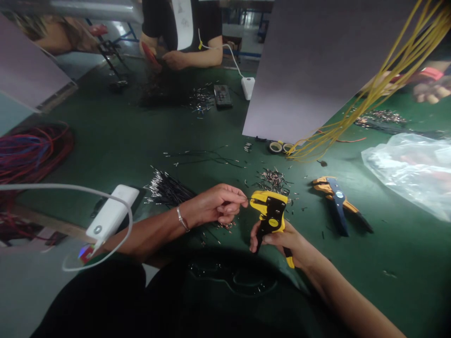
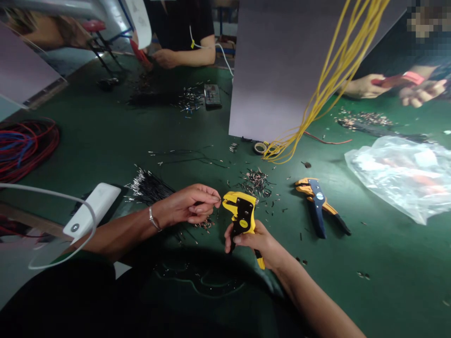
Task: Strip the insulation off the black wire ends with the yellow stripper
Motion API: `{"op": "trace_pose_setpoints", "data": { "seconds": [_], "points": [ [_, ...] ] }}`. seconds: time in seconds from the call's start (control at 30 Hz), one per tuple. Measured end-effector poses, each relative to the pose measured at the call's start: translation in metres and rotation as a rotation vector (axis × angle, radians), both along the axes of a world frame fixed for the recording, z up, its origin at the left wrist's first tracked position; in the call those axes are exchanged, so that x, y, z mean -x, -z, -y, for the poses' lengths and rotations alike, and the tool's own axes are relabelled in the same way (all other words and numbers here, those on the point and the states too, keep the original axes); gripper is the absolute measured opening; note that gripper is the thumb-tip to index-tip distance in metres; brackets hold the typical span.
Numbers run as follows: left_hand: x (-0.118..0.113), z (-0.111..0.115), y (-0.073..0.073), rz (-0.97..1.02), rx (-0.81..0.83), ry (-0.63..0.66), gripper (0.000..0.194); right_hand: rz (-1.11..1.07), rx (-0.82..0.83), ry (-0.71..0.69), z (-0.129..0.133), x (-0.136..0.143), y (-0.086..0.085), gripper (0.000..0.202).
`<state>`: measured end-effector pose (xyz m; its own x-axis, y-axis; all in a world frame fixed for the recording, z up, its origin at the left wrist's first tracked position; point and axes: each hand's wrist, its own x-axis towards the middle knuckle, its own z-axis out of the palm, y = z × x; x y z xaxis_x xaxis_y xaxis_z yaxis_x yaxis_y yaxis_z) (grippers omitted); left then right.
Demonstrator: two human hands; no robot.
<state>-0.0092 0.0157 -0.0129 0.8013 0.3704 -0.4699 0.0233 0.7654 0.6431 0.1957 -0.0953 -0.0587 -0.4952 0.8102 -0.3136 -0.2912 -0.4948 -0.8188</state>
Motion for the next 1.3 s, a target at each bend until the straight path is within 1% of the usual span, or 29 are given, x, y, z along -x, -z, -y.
{"op": "trace_pose_setpoints", "data": {
  "seconds": [0.13, 0.23, 0.3, 0.47, 0.7, 0.97, 1.3],
  "points": [
    [0.000, 0.000, 0.002, 0.017, 0.009, -0.037, 0.006, -0.017, 0.002, 0.000, 0.000, -0.001, 0.000, 0.025],
    [-0.001, 0.001, 0.001, -0.003, 0.016, 0.008, 0.007, -0.026, 0.006, -0.012, 0.000, -0.001, 0.001, 0.025],
    [-0.002, 0.001, 0.000, -0.034, -0.011, 0.028, 0.007, -0.021, 0.002, -0.023, 0.000, 0.000, 0.001, 0.026],
    [-0.004, 0.002, -0.004, -0.114, -0.107, 0.028, 0.005, 0.004, -0.013, -0.022, 0.001, 0.001, 0.000, 0.023],
    [-0.003, -0.002, -0.007, -0.130, -0.117, 0.066, 0.005, 0.049, -0.022, -0.014, 0.001, 0.002, -0.003, 0.019],
    [0.000, -0.006, -0.006, -0.133, -0.140, 0.118, 0.006, 0.158, -0.003, 0.017, 0.007, 0.002, -0.008, 0.018],
    [0.003, -0.008, -0.008, -0.119, -0.180, 0.165, 0.008, 0.262, -0.016, 0.038, 0.007, 0.004, -0.006, 0.022]
  ]
}}
